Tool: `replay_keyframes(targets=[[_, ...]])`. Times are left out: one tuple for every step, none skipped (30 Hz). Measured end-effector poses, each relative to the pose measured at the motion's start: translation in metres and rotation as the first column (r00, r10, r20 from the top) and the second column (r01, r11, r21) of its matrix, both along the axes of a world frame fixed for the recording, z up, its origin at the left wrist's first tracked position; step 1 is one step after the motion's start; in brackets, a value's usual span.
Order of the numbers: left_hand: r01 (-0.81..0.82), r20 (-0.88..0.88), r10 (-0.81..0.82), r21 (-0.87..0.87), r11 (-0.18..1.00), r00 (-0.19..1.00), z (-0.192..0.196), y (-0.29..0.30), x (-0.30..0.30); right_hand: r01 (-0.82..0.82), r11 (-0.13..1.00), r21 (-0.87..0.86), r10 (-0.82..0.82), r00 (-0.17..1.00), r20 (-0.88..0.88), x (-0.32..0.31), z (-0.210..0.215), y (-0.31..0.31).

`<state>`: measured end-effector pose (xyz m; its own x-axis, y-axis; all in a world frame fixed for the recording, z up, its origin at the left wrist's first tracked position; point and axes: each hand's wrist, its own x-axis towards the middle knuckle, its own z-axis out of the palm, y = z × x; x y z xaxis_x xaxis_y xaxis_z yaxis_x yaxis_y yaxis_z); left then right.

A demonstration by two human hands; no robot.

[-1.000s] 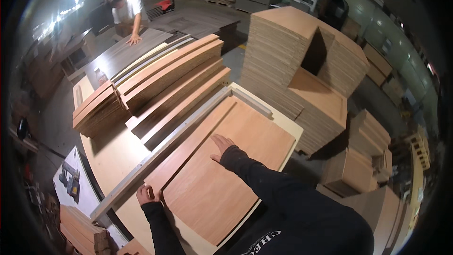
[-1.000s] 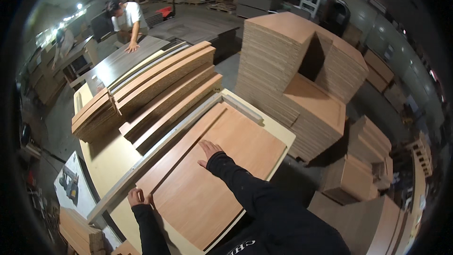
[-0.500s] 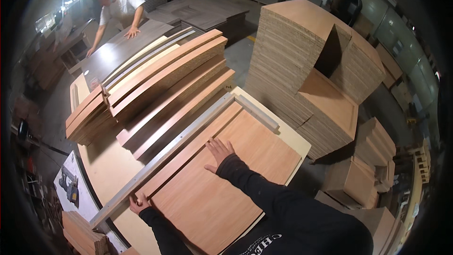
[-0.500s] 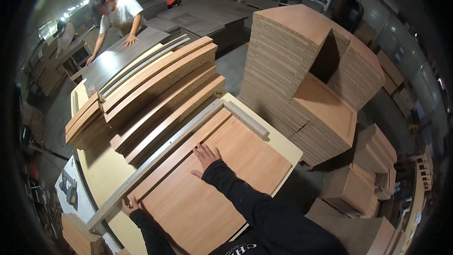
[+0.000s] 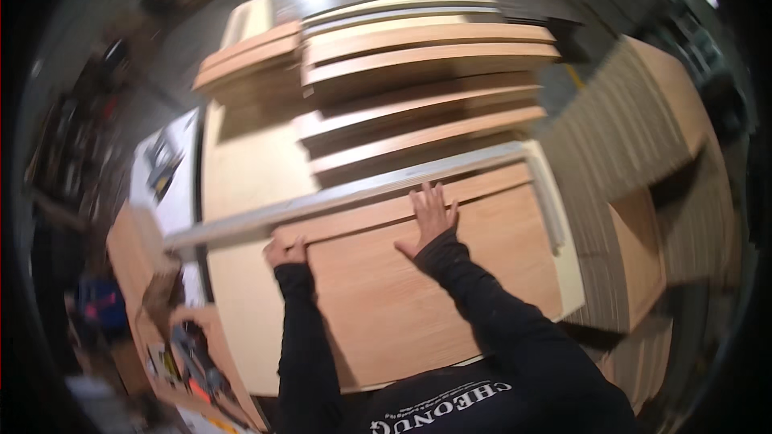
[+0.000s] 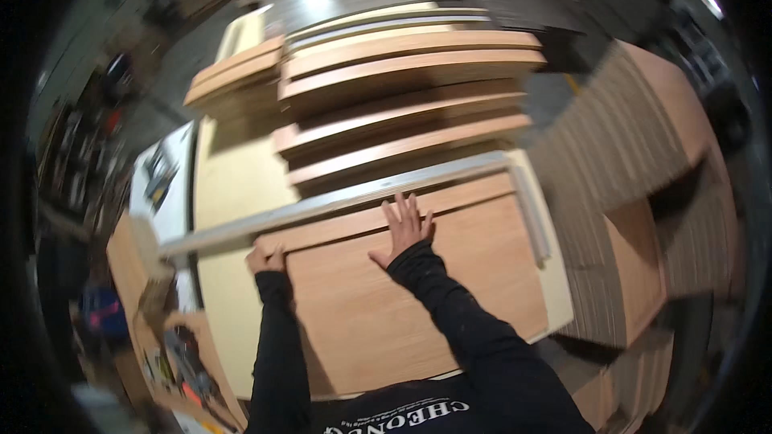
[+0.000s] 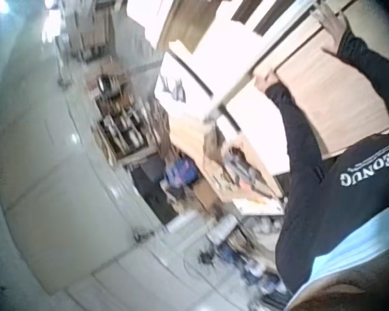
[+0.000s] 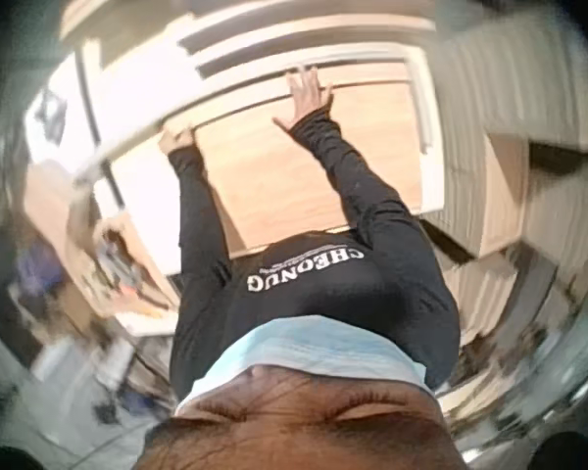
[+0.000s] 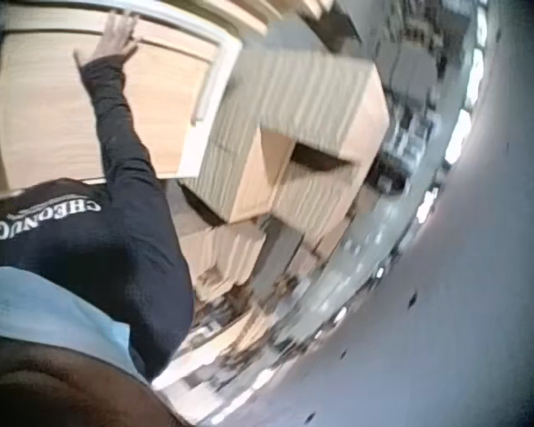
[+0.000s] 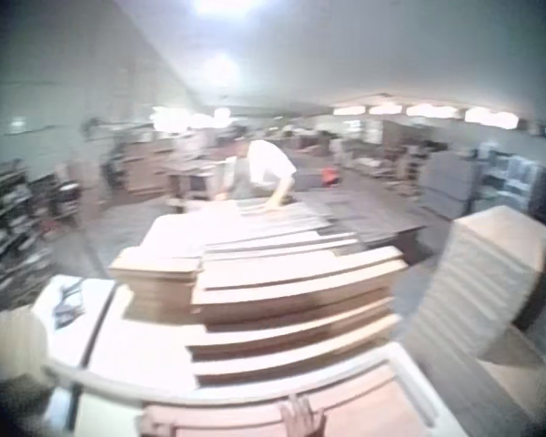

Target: Assembling wooden furniture panels using a pneumatic nail gun and a hammer.

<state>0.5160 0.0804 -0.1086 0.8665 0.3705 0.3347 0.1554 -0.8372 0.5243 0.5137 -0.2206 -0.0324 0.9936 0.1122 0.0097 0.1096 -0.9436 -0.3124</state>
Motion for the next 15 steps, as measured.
replay_keyframes(targets=[[-0.003, 0.013, 0.003, -0.016, 1.0, 1.0, 0.005, -0.004, -0.003, -0.072, 0.997, -0.034, 0.071, 0.997, -0.036, 0.013, 0.01, 0.012], [-0.061, -0.028, 0.06, -0.059, 0.996, 0.998, 0.008, -0.003, -0.01, -0.134, 0.989, -0.065, 0.131, 0.99, -0.055, 0.027, 0.021, 0.025], [-0.075, -0.113, 0.059, -0.139, 0.987, 0.992, 0.014, -0.006, -0.01, -0.179, 0.978, -0.108, 0.172, 0.982, -0.074, 0.039, 0.028, 0.034], [-0.115, -0.112, 0.091, -0.227, 0.967, 0.989, 0.023, -0.012, -0.011, -0.215, 0.967, -0.134, 0.208, 0.976, -0.065, 0.051, 0.028, 0.04], [-0.158, -0.111, 0.134, -0.243, 0.957, 0.985, 0.018, -0.005, -0.015, -0.258, 0.953, -0.16, 0.251, 0.966, -0.067, 0.061, 0.031, 0.05], [-0.191, -0.145, 0.161, -0.234, 0.953, 0.976, 0.021, -0.004, -0.017, -0.287, 0.949, -0.131, 0.285, 0.958, -0.035, 0.063, 0.029, 0.054], [-0.216, -0.175, 0.178, -0.228, 0.949, 0.968, 0.025, -0.005, -0.018, -0.308, 0.946, -0.104, 0.309, 0.951, -0.001, 0.067, 0.026, 0.054], [-0.233, -0.206, 0.185, -0.239, 0.943, 0.961, 0.027, -0.004, -0.019, -0.357, 0.932, -0.06, 0.354, 0.933, -0.056, 0.071, 0.022, 0.053], [-0.247, -0.236, 0.188, -0.251, 0.936, 0.953, 0.029, -0.005, -0.019, -0.382, 0.924, -0.003, 0.382, 0.924, 0.027, 0.071, 0.012, 0.05], [-0.248, -0.135, 0.222, -0.219, 0.944, 0.966, 0.025, -0.005, -0.018, -0.392, 0.92, 0.014, 0.391, 0.919, 0.049, 0.07, 0.01, 0.049], [-0.273, -0.137, 0.248, -0.214, 0.938, 0.959, 0.021, -0.005, -0.018, -0.401, 0.915, 0.032, 0.399, 0.914, 0.07, 0.07, 0.01, 0.048], [-0.274, -0.159, 0.243, -0.212, 0.938, 0.957, 0.02, -0.006, -0.019, -0.401, 0.916, 0.013, 0.399, 0.915, 0.059, 0.068, 0.01, 0.048], [-0.272, -0.181, 0.237, -0.209, 0.939, 0.955, 0.02, -0.006, -0.02, -0.417, 0.909, 0.02, 0.416, 0.908, 0.054, 0.069, 0.012, 0.048], [-0.258, -0.166, 0.222, -0.249, 0.934, 0.961, 0.016, -0.003, -0.018, -0.415, 0.91, 0.008, 0.413, 0.908, 0.068, 0.07, 0.015, 0.049], [-0.276, -0.223, 0.224, -0.241, 0.931, 0.949, 0.031, -0.005, -0.014, -0.407, 0.914, -0.007, 0.406, 0.91, 0.079, 0.071, 0.015, 0.05]])
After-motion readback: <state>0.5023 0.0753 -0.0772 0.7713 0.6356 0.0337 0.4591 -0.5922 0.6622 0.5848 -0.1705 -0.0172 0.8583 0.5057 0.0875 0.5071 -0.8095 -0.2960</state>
